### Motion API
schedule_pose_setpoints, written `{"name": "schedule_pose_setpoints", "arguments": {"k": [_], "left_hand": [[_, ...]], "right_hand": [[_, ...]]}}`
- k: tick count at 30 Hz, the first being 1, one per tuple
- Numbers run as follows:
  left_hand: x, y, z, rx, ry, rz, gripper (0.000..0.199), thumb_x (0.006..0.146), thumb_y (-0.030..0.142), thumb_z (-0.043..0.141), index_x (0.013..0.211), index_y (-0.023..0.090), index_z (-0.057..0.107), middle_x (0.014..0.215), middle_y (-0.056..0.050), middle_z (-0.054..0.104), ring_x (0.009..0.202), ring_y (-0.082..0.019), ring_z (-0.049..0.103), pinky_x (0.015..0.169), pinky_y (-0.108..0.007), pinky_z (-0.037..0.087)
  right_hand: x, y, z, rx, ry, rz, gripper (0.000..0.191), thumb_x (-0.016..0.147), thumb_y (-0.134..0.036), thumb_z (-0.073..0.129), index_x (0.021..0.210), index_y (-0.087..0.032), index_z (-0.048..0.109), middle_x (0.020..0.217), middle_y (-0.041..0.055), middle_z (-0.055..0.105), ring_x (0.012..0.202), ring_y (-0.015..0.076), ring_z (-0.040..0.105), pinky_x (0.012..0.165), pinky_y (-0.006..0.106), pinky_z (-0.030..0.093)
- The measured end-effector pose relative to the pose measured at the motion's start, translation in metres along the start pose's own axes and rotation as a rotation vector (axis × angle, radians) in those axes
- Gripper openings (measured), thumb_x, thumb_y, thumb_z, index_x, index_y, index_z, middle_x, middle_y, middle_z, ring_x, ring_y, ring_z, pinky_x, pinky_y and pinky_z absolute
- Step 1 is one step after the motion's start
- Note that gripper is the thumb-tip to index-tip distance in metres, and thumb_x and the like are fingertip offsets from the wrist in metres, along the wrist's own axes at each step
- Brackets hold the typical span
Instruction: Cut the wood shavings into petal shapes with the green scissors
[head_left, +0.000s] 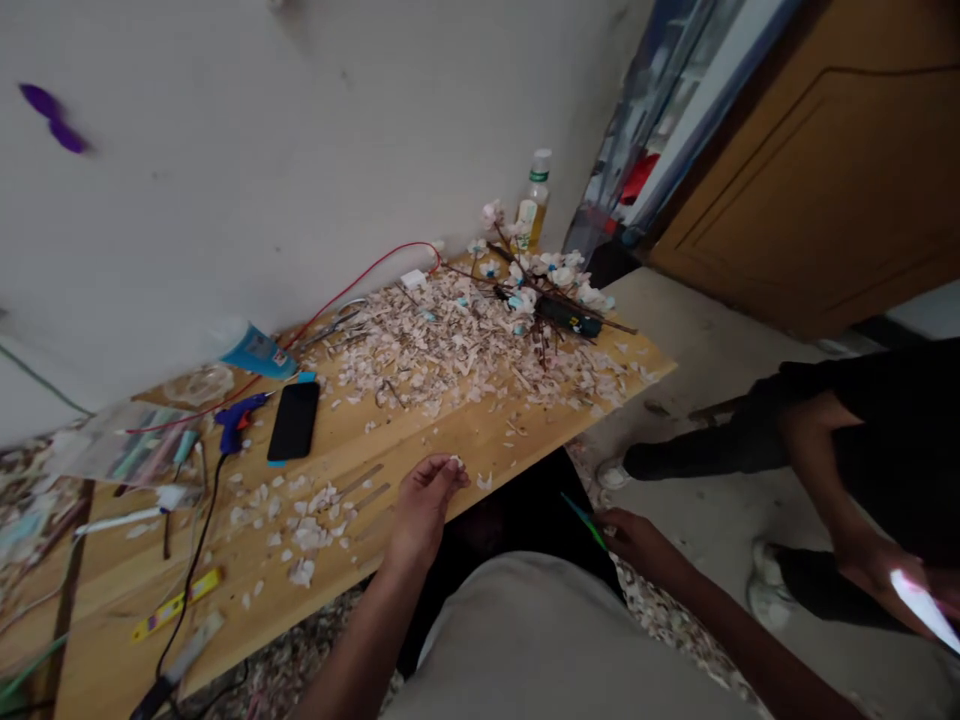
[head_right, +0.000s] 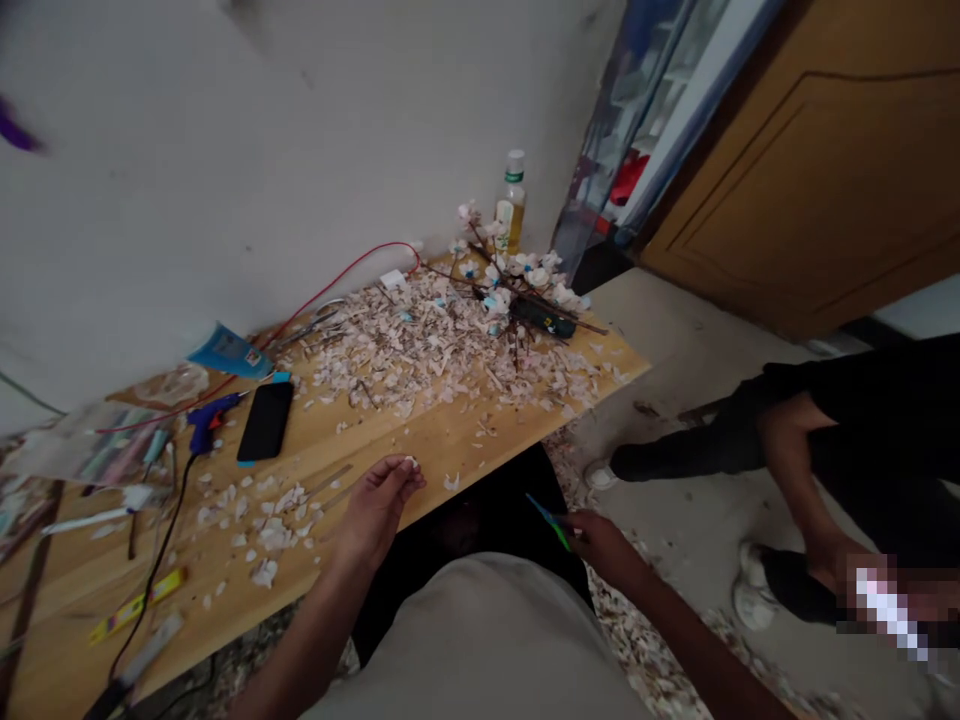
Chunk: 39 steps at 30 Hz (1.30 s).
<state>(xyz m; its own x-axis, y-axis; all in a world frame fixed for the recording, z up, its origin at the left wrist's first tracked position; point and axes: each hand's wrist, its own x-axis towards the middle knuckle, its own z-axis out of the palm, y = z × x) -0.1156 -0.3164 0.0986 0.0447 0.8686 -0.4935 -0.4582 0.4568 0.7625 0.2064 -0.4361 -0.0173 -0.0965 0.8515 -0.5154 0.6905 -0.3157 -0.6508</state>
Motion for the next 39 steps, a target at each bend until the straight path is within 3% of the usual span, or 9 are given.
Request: {"name": "schedule_pose_setpoints", "arguments": {"k": [3,6,10,14,21,29,39], "left_hand": [[-0.004,0.004,0.0,0.006,0.028,0.041,0.026,0.062,0.03,0.086,0.077,0.015,0.07,0.069,0.0,0.067,0.064,-0.009,0.061,0.069,-0.022,0.049],[-0.007,0.005,-0.001,0.064,0.047,0.087,0.025,0.065,0.031,0.084,0.077,0.015,0.07,0.068,0.001,0.067,0.064,-0.009,0.061,0.07,-0.022,0.048],[-0.015,0.009,0.0,0.242,0.061,0.191,0.022,0.069,0.032,0.08,0.079,0.016,0.07,0.066,0.0,0.067,0.063,-0.01,0.06,0.069,-0.022,0.047],[-0.027,0.016,0.001,0.353,0.074,0.247,0.02,0.07,0.032,0.078,0.078,0.016,0.07,0.065,-0.001,0.068,0.063,-0.012,0.061,0.066,-0.024,0.049],[-0.036,0.017,-0.001,0.377,0.017,0.225,0.014,0.072,0.028,0.076,0.079,0.017,0.071,0.067,0.0,0.069,0.064,-0.013,0.063,0.067,-0.024,0.049],[-0.032,0.016,-0.006,0.368,-0.028,0.221,0.014,0.075,0.03,0.074,0.077,0.017,0.069,0.067,0.0,0.068,0.064,-0.012,0.062,0.069,-0.023,0.049],[-0.032,0.018,-0.003,0.353,-0.025,0.158,0.016,0.069,0.028,0.078,0.077,0.017,0.07,0.065,0.0,0.068,0.062,-0.013,0.063,0.066,-0.024,0.05]], "right_hand": [[-0.007,-0.041,-0.007,0.351,-0.131,-0.011,0.04,0.084,-0.046,0.054,0.114,-0.02,0.062,0.099,0.007,0.067,0.067,0.0173,0.059,0.056,0.028,0.047],[-0.009,-0.095,-0.004,0.502,-0.129,-0.013,0.049,0.083,-0.048,0.057,0.123,-0.02,0.057,0.085,0.0031,0.063,0.06,0.0135,0.053,0.053,0.026,0.043],[-0.004,-0.161,-0.005,0.414,-0.037,-0.031,0.049,0.08,-0.042,0.062,0.121,-0.016,0.057,0.08,0.0023,0.06,0.069,0.0155,0.055,0.063,0.028,0.043],[-0.002,-0.202,-0.012,0.226,0.01,-0.136,0.045,0.076,-0.032,0.066,0.118,-0.017,0.059,0.086,0.0023,0.061,0.069,0.0141,0.051,0.063,0.026,0.04],[0.0,-0.223,-0.018,0.146,-0.031,-0.28,0.022,0.078,-0.022,0.061,0.1,-0.018,0.066,0.089,0.0025,0.062,0.073,0.0136,0.052,0.066,0.026,0.038],[0.004,-0.225,-0.018,0.069,-0.008,-0.284,0.027,0.079,-0.021,0.06,0.105,-0.017,0.064,0.095,0.005,0.062,0.076,0.0153,0.052,0.069,0.027,0.038],[0.001,-0.228,-0.019,-0.002,-0.101,-0.259,0.019,0.08,-0.027,0.062,0.097,-0.017,0.064,0.087,0.0036,0.061,0.07,0.0141,0.05,0.062,0.025,0.034]]}}
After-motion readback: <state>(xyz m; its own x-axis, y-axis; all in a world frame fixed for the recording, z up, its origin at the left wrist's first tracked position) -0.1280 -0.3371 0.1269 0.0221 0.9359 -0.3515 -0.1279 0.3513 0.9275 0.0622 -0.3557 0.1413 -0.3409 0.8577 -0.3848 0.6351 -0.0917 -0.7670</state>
